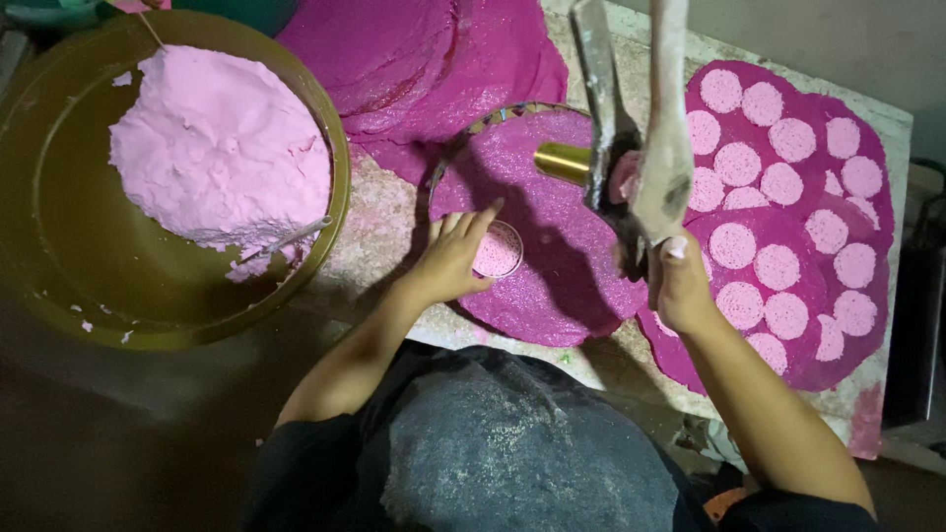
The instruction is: The person scoops pink dough from a large basin into a handheld extruder gun, squeezes the plunger to extrude donut-shaped pieces onto round pink boards, and repeats the cycle. At the end, the person arranges the finished colorful donut-shaped pieces in rows on a slatted drying rack.
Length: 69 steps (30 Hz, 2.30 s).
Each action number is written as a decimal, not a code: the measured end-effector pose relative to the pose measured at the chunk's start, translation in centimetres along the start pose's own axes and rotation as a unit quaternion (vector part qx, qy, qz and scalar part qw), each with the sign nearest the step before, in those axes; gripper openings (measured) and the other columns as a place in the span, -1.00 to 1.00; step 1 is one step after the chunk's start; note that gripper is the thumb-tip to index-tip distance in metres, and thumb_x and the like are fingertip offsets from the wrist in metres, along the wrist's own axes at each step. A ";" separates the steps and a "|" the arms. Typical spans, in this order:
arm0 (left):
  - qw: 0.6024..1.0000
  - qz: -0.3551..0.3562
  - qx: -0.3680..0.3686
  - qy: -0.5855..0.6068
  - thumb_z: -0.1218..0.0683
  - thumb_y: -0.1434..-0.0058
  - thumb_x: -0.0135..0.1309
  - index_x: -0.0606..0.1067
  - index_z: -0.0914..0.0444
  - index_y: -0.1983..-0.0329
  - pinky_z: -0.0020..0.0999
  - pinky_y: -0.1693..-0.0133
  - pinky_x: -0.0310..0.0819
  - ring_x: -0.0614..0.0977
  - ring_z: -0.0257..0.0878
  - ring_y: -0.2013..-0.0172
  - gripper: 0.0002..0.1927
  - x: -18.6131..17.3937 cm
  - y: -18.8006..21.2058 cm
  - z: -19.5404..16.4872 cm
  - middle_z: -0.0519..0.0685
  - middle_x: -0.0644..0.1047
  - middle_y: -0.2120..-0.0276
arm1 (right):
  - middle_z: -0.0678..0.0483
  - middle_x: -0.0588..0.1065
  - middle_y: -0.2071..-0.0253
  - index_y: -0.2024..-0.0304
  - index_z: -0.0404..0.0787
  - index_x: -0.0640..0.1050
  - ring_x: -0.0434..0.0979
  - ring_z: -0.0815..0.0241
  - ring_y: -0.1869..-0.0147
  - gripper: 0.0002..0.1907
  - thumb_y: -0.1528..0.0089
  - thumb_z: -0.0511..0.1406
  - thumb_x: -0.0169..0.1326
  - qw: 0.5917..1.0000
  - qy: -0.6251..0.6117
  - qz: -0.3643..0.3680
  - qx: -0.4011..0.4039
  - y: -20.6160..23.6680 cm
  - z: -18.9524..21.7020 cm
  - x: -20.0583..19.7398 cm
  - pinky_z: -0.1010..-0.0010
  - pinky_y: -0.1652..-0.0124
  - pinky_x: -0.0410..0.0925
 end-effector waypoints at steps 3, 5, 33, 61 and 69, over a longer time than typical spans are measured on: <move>0.999 0.017 -0.031 0.039 -0.07 0.09 0.49 -0.21 0.11 -0.55 0.24 -0.29 -0.14 0.12 0.16 -0.36 0.35 -0.4 -1.3 1.4 0.19 0.19 -0.36 | 0.01 0.43 0.22 -0.19 -0.38 0.35 0.41 0.24 0.20 0.02 -0.27 0.43 -0.24 1.000 -0.029 -0.008 -0.006 0.8 -0.3 -0.5 0.38 0.22 0.31; 0.997 0.018 -0.051 0.059 -0.05 0.07 0.51 -0.25 0.12 -0.59 0.34 -0.28 -0.36 -0.04 0.25 -0.39 0.39 -1.2 -2.9 2.7 0.21 0.09 -0.44 | 0.02 0.42 0.21 -0.28 -0.38 0.30 0.38 0.24 0.22 0.06 -0.25 0.43 -0.23 1.000 -0.023 -0.011 -0.004 1.1 -0.8 -0.7 0.38 0.25 0.30; 0.353 -0.199 0.208 0.890 -0.42 -0.31 -0.10 0.32 0.11 0.39 -0.28 0.16 0.36 0.40 -0.31 0.45 -0.46 -10.1 -13.4 9.0 -0.21 0.32 0.54 | -0.01 0.49 0.62 0.17 -0.32 0.57 0.58 0.14 0.49 -0.17 -0.30 0.27 -0.34 0.880 0.385 0.172 0.219 -16.7 0.5 7.0 0.25 0.38 0.40; 0.307 -0.236 0.059 0.920 -0.47 -0.28 -0.23 0.26 0.09 0.57 -0.37 0.47 0.17 0.23 -0.33 0.67 -0.38 -7.9 -16.1 7.2 -0.22 0.20 0.69 | -0.33 0.55 0.34 0.11 -0.34 0.60 0.62 -0.31 0.20 -0.47 -0.39 -0.01 -0.15 0.879 0.433 0.135 0.147 -16.7 -1.6 4.1 -0.05 0.14 0.40; 0.334 -0.252 0.054 0.906 -0.43 -0.32 -0.35 0.23 0.10 0.61 -0.32 0.48 0.12 0.18 -0.31 0.67 -0.37 -10.1 -16.9 6.3 -0.20 0.18 0.72 | -0.33 0.55 0.27 0.11 -0.29 0.61 0.56 -0.37 0.14 -0.48 -0.41 0.02 -0.12 0.869 0.481 0.077 0.094 -16.7 -1.1 4.2 -0.13 0.15 0.36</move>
Point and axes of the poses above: each hand's wrist, its own y-axis away from the middle knuckle, its own x-axis out of the palm, z = x × y, the point moved 2 cm from there along -y, towards the middle knuckle
